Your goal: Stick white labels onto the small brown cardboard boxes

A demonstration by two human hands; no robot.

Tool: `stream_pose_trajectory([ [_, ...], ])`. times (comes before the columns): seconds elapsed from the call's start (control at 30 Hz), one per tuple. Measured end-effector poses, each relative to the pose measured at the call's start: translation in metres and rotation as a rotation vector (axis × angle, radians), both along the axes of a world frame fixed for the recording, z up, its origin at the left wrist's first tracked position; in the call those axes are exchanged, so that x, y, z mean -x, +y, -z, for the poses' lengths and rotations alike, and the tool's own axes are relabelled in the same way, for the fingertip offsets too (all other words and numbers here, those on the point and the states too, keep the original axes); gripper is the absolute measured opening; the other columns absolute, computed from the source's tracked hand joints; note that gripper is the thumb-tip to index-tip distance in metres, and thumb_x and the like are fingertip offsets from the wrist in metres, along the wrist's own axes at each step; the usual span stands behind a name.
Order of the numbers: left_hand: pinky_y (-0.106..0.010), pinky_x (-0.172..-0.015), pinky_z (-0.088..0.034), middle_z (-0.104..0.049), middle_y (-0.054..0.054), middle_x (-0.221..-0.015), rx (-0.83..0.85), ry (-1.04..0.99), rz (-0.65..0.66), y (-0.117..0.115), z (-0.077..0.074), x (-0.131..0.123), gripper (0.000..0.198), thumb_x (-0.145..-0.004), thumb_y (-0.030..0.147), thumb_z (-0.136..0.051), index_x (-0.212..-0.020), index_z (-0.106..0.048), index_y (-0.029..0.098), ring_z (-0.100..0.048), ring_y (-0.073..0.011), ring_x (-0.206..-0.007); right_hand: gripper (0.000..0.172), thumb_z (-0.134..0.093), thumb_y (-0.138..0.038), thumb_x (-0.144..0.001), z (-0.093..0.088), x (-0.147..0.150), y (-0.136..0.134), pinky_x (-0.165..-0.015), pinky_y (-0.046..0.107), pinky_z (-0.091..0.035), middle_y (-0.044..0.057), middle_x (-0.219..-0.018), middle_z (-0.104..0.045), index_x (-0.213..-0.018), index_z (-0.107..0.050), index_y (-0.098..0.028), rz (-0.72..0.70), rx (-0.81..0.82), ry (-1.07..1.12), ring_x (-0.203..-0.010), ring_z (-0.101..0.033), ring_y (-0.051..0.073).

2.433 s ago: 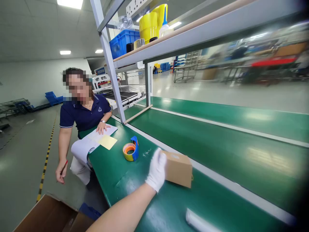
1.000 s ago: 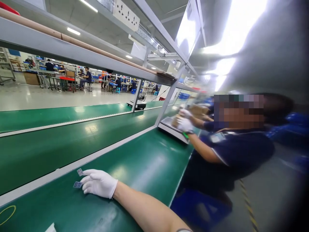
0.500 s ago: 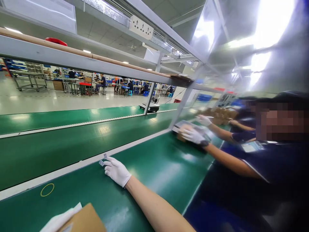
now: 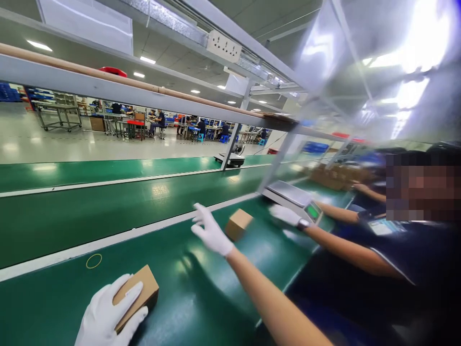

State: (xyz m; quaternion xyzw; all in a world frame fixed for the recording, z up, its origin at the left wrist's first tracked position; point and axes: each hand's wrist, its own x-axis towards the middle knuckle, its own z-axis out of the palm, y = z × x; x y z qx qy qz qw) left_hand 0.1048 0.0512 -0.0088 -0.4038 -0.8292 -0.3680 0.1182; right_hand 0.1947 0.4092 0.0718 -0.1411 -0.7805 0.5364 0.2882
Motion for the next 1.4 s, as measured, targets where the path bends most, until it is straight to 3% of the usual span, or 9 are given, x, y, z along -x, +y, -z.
stream_pose_trajectory([
  [0.17,-0.059,-0.108,-0.052,-0.073,-0.002,-0.13,-0.131,-0.208,-0.009,-0.006,-0.019,0.007,0.031,-0.091,0.052,-0.059,-0.107,-0.081,0.039,-0.064,-0.0346,-0.123,0.081,-0.066,-0.029,-0.077,-0.049,-0.04,0.09,-0.123,0.06,-0.02,0.022,-0.16,-0.033,-0.154,-0.043,-0.013,0.438,-0.22,-0.115,-0.152,-0.018,0.04],
  [0.3,-0.052,-0.113,-0.049,-0.072,-0.006,-0.134,-0.236,-0.515,-0.026,-0.011,-0.032,0.016,0.041,-0.097,0.05,-0.052,-0.122,-0.074,0.026,-0.065,-0.0288,-0.126,0.079,-0.065,-0.036,-0.078,-0.024,-0.049,0.111,-0.115,0.06,-0.033,0.034,-0.144,-0.05,-0.148,-0.046,-0.002,0.548,-0.176,-0.33,-0.139,-0.044,0.046],
  [0.4,-0.049,-0.113,-0.049,-0.071,-0.007,-0.135,-0.257,-0.654,0.026,-0.01,-0.034,0.02,0.043,-0.098,0.049,-0.052,-0.127,-0.071,0.024,-0.065,-0.0284,-0.126,0.083,-0.059,-0.048,-0.084,0.007,-0.059,0.085,-0.112,0.054,-0.041,0.027,-0.146,-0.052,-0.154,-0.039,-0.009,0.472,-0.165,-0.411,-0.132,-0.054,0.04],
  [0.53,-0.046,-0.113,-0.049,-0.069,-0.005,-0.139,-0.258,-0.683,0.117,-0.007,-0.032,0.015,0.04,-0.102,0.047,-0.049,-0.13,-0.07,0.026,-0.063,-0.0269,-0.128,0.085,-0.06,-0.06,-0.087,0.035,-0.082,-0.002,-0.108,0.044,-0.049,0.015,-0.153,-0.05,-0.158,-0.034,-0.02,0.23,-0.186,-0.429,-0.125,-0.061,0.032],
  [0.7,-0.046,-0.114,-0.047,-0.07,-0.007,-0.136,-0.238,-0.533,0.124,0.0,-0.021,-0.003,0.036,-0.103,0.04,-0.049,-0.129,-0.07,0.025,-0.063,-0.0267,-0.128,0.069,-0.053,-0.05,-0.097,0.043,-0.098,-0.131,-0.109,0.048,-0.049,0.012,-0.153,-0.049,-0.158,-0.034,-0.024,0.126,-0.217,-0.412,-0.124,-0.059,0.031],
  [0.8,-0.046,-0.111,-0.049,-0.073,-0.009,-0.131,-0.218,-0.449,0.114,0.004,-0.016,-0.015,0.033,-0.103,0.036,-0.049,-0.124,-0.07,0.022,-0.066,-0.0264,-0.123,0.062,-0.05,-0.042,-0.1,0.041,-0.095,-0.174,-0.112,0.048,-0.047,0.012,-0.155,-0.046,-0.157,-0.034,-0.024,0.116,-0.241,-0.367,-0.137,-0.051,0.031],
  [1.03,-0.044,-0.103,-0.053,-0.073,-0.011,-0.123,-0.224,-0.348,0.148,0.007,-0.021,-0.029,0.029,-0.102,0.03,-0.048,-0.121,-0.068,0.02,-0.068,-0.0256,-0.115,0.059,-0.049,-0.034,-0.101,0.036,-0.089,-0.198,-0.112,0.053,-0.048,0.014,-0.153,-0.047,-0.157,-0.035,-0.022,0.156,-0.333,-0.347,-0.136,-0.052,0.032],
  [1.17,-0.041,-0.098,-0.054,-0.074,-0.01,-0.118,-0.235,-0.345,0.177,0.004,-0.024,-0.026,0.027,-0.101,0.029,-0.049,-0.117,-0.068,0.019,-0.069,-0.0249,-0.11,0.049,-0.047,-0.026,-0.102,0.008,-0.09,-0.186,-0.114,0.051,-0.044,0.012,-0.142,-0.056,-0.151,-0.044,-0.025,0.062,-0.424,-0.247,-0.133,-0.053,0.03],
  [1.4,-0.037,-0.097,-0.052,-0.075,-0.008,-0.116,-0.282,-0.447,0.221,-0.001,-0.025,-0.016,0.029,-0.105,0.029,-0.045,-0.116,-0.07,0.02,-0.069,-0.023,-0.109,0.031,-0.048,-0.025,-0.104,-0.06,-0.078,-0.161,-0.086,0.031,-0.056,-0.001,-0.093,-0.065,-0.133,-0.057,-0.025,-0.346,0.016,-0.533,-0.085,-0.068,0.017],
])
